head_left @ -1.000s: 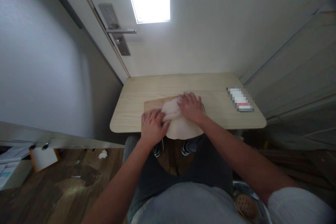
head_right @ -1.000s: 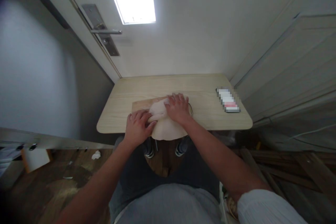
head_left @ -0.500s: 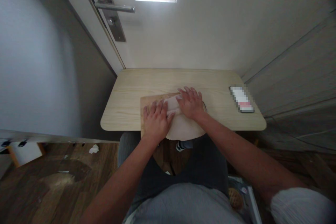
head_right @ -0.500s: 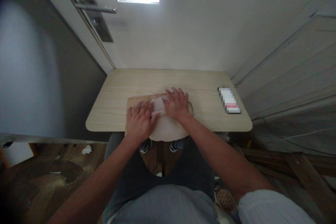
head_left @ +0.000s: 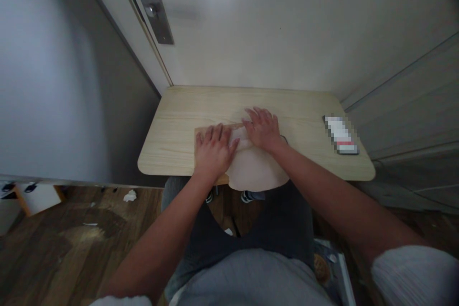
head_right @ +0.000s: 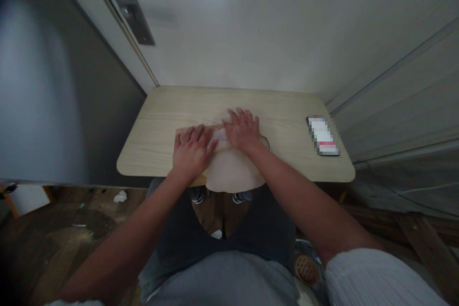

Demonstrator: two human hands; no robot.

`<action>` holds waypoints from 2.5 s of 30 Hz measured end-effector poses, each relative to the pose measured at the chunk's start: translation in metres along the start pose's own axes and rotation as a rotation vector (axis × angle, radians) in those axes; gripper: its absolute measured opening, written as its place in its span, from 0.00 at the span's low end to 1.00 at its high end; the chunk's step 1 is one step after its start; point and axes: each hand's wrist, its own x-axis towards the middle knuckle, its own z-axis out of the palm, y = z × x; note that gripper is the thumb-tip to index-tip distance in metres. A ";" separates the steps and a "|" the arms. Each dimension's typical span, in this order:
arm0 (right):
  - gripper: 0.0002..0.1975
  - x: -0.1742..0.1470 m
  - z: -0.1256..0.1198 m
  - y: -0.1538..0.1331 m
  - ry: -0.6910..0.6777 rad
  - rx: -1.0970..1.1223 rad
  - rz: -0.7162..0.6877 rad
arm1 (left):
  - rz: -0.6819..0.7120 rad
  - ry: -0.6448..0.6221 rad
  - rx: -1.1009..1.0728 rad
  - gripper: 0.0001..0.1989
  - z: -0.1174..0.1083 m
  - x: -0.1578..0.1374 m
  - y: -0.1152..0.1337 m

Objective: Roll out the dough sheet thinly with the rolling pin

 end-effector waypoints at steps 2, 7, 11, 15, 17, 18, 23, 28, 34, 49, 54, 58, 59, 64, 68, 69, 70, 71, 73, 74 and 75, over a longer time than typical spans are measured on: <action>0.28 0.004 0.000 -0.001 0.011 -0.005 -0.007 | -0.004 0.010 0.004 0.27 0.001 0.004 -0.002; 0.29 0.014 0.003 -0.001 0.037 0.021 -0.003 | -0.015 0.003 0.014 0.25 0.001 0.013 -0.005; 0.28 0.023 0.005 -0.002 0.036 0.052 0.015 | -0.035 -0.027 0.012 0.26 -0.001 0.020 -0.008; 0.28 0.030 0.003 -0.005 0.016 0.055 0.016 | -0.053 -0.067 0.003 0.27 0.000 0.028 -0.011; 0.28 0.033 0.001 -0.007 0.008 0.047 0.021 | -0.059 -0.076 0.004 0.27 0.001 0.031 -0.013; 0.28 0.034 0.001 -0.008 0.008 0.045 0.023 | -0.062 -0.074 0.003 0.27 0.002 0.033 -0.014; 0.29 0.042 0.002 -0.011 0.030 0.072 0.053 | -0.060 -0.067 -0.012 0.27 0.007 0.038 -0.019; 0.28 0.048 0.004 -0.011 0.050 0.096 0.078 | -0.066 -0.069 -0.014 0.26 0.009 0.044 -0.022; 0.28 0.060 0.010 -0.013 0.060 0.061 0.085 | -0.093 -0.082 -0.018 0.25 0.010 0.055 -0.027; 0.33 0.085 0.013 -0.020 0.145 0.069 0.039 | -0.124 0.014 0.035 0.25 0.003 0.071 -0.032; 0.33 0.090 0.017 -0.020 0.178 0.048 0.035 | -0.130 0.004 0.048 0.25 0.003 0.077 -0.034; 0.33 0.091 0.017 -0.019 0.184 0.040 0.037 | -0.125 0.012 0.047 0.25 0.003 0.079 -0.035; 0.33 0.091 0.017 -0.019 0.186 0.041 0.034 | -0.122 0.012 0.045 0.25 0.003 0.078 -0.035; 0.33 0.081 0.012 -0.020 0.193 0.036 0.034 | -0.102 0.006 0.042 0.25 0.004 0.072 -0.033; 0.33 0.067 0.011 -0.017 0.186 0.033 0.061 | -0.111 -0.013 0.024 0.24 0.003 0.061 -0.028; 0.33 0.063 0.011 -0.016 0.177 0.042 0.071 | -0.107 -0.014 0.021 0.24 0.003 0.057 -0.026; 0.32 0.058 0.010 -0.015 0.161 0.055 0.080 | -0.101 -0.014 0.021 0.24 0.002 0.052 -0.024; 0.32 0.053 0.010 -0.014 0.142 0.070 0.088 | -0.097 -0.013 0.022 0.24 0.002 0.048 -0.022; 0.31 0.041 0.009 -0.012 0.108 0.094 0.103 | -0.092 -0.005 0.028 0.24 0.001 0.036 -0.016; 0.31 0.035 0.008 -0.011 0.100 0.099 0.111 | -0.089 0.002 0.030 0.25 0.001 0.030 -0.013; 0.31 0.027 0.008 -0.009 0.097 0.101 0.120 | -0.085 0.012 0.031 0.25 0.001 0.024 -0.010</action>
